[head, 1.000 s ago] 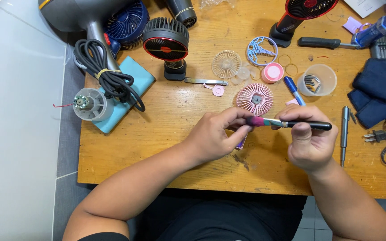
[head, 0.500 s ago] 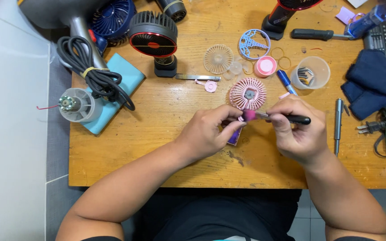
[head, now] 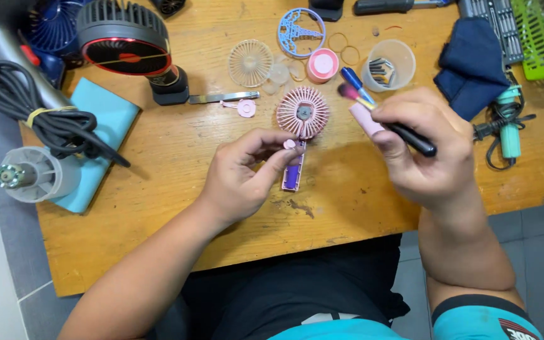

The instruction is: Disassembling and cleaning a small handheld electronic fan on a workbench using a brush and marker.

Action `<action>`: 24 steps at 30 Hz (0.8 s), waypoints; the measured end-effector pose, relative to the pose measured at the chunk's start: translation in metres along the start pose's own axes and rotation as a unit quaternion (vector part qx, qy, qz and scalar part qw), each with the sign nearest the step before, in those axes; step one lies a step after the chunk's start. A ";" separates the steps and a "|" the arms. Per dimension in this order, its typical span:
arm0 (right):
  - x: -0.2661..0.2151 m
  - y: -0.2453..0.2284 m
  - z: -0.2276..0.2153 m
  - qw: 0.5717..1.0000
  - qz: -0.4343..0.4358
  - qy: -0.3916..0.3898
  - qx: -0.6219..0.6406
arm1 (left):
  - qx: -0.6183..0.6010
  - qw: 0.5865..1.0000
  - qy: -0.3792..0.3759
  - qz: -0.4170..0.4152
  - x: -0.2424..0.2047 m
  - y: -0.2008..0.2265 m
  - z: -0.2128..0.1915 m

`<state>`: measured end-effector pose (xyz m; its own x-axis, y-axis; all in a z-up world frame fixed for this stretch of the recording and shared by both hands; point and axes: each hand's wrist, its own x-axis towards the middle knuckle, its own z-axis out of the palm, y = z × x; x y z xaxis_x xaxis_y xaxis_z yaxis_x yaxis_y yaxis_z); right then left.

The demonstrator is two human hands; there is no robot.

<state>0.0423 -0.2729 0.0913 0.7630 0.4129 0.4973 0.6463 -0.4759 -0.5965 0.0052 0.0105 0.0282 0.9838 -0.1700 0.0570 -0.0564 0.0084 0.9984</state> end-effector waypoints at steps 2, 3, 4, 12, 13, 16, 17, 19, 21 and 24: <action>-0.019 -0.004 -0.007 0.996 0.001 -0.021 -0.084 | -0.047 0.999 -0.007 -0.006 -0.003 -0.004 0.001; -0.029 -0.006 -0.012 0.986 -0.003 -0.047 -0.161 | -0.092 0.996 -0.006 -0.012 -0.003 -0.006 0.002; -0.042 -0.005 -0.007 0.985 0.002 -0.043 -0.165 | -0.093 0.996 -0.014 -0.011 -0.003 -0.005 0.003; -0.092 0.009 0.027 0.894 0.113 -0.237 -0.362 | 0.001 1.000 -0.004 -0.011 -0.005 -0.002 0.003; -0.085 0.019 0.015 0.894 0.115 -0.237 -0.362 | 0.001 1.000 -0.006 -0.011 -0.004 -0.004 0.003; -0.064 0.054 -0.020 0.953 0.080 -0.124 -0.266 | -0.003 1.000 0.012 0.007 -0.003 -0.009 0.001; -0.057 0.068 -0.030 0.931 0.102 -0.094 -0.337 | -0.043 0.999 0.032 0.001 -0.002 -0.010 -0.001; -0.056 0.110 -0.041 0.905 0.121 -0.064 -0.403 | -0.081 0.995 0.054 -0.006 0.002 -0.011 -0.004; -0.069 0.165 -0.039 0.837 0.162 -0.135 -0.505 | -0.093 0.992 0.081 -0.003 0.006 -0.012 -0.008; -0.072 0.198 -0.037 0.841 0.128 -0.119 -0.512 | -0.110 0.990 0.088 0.000 0.008 -0.015 -0.008</action>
<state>0.1154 -0.4262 -0.0394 0.9336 0.2807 0.2225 0.2235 -0.9419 0.2508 0.0157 0.0173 0.0134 0.9993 0.0043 0.0376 -0.0376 0.2269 0.9732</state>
